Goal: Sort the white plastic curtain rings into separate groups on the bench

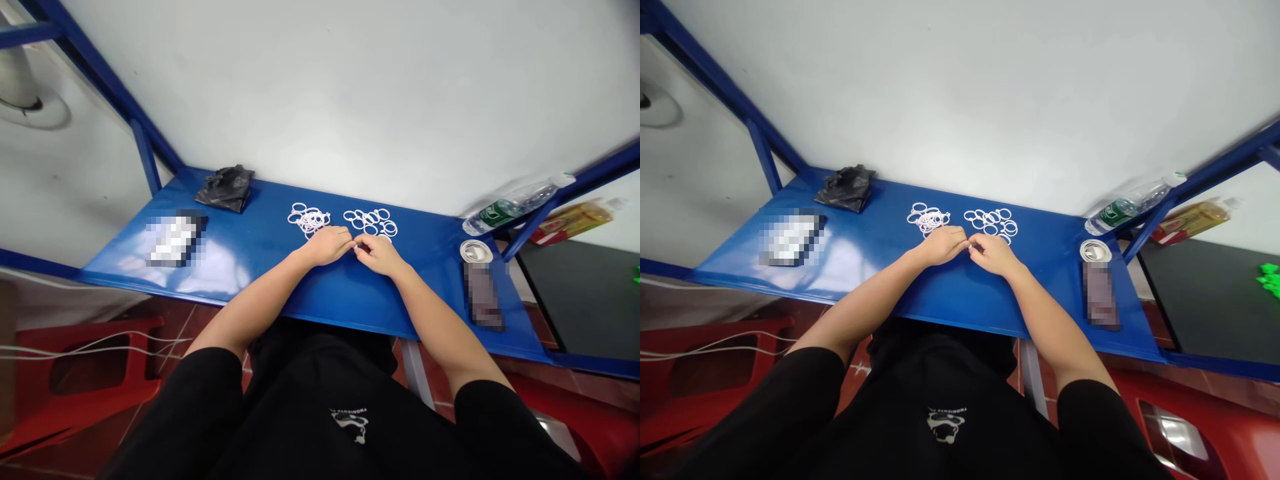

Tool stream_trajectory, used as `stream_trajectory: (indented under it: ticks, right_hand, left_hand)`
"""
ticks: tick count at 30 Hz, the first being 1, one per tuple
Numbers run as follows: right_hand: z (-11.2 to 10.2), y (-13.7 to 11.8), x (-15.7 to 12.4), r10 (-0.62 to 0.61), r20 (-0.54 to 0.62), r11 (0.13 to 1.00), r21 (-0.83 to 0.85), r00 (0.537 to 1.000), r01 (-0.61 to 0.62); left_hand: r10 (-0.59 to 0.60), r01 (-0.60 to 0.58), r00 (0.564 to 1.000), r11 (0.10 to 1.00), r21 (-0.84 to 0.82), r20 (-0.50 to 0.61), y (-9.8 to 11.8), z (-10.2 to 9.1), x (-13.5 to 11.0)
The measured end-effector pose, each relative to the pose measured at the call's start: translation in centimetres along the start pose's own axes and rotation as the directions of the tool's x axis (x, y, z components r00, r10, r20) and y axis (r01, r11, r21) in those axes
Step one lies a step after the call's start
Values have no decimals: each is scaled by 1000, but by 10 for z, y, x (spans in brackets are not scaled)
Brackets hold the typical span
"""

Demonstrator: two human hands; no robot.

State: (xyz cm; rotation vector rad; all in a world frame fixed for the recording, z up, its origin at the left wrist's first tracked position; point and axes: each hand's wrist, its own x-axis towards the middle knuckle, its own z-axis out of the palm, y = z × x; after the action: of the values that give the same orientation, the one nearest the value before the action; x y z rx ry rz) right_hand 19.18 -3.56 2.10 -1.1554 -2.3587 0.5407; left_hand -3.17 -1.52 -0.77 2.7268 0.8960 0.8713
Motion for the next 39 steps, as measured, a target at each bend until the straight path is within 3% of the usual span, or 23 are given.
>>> stream_trajectory:
  ticks: [17, 26, 28, 30, 32, 35, 37, 39]
  right_hand:
    - [1, 1, 0, 4, 7, 1000, -16, 1000, -4]
    - [2, 6, 2, -32, 28, 997, -66, 999, 34]
    - [2, 5, 1, -47, -16, 997, -56, 999, 46]
    - [1, 5, 1, -54, -111, 996, -73, 992, 46]
    - [-2, 7, 1, -50, -204, 991, -133, 978, 23]
    - [-8, 20, 4, -23, -250, 965, -258, 968, -44]
    - [-10, 30, 5, 25, -249, 940, -323, 968, -107]
    - [-10, 39, 6, 78, -244, 919, -359, 967, -165]
  left_hand:
    - [-12, 12, 1000, 1000, -23, 2, 0, -1, -1]
    - [20, -18, 999, 999, -38, 42, 5, 9, 2]
    - [17, -17, 1000, 999, -44, -1, 4, 4, 3]
    - [-32, 29, 993, 999, -28, -115, -1, -5, 3]
    - [-148, 157, 945, 988, 5, -291, -11, -17, 0]
    - [-300, 371, 798, 928, 34, -523, -31, -35, -7]
    - [-364, 471, 736, 881, 45, -570, -43, -42, -12]
    - [-441, 555, 713, 830, 54, -546, -51, -46, -16]
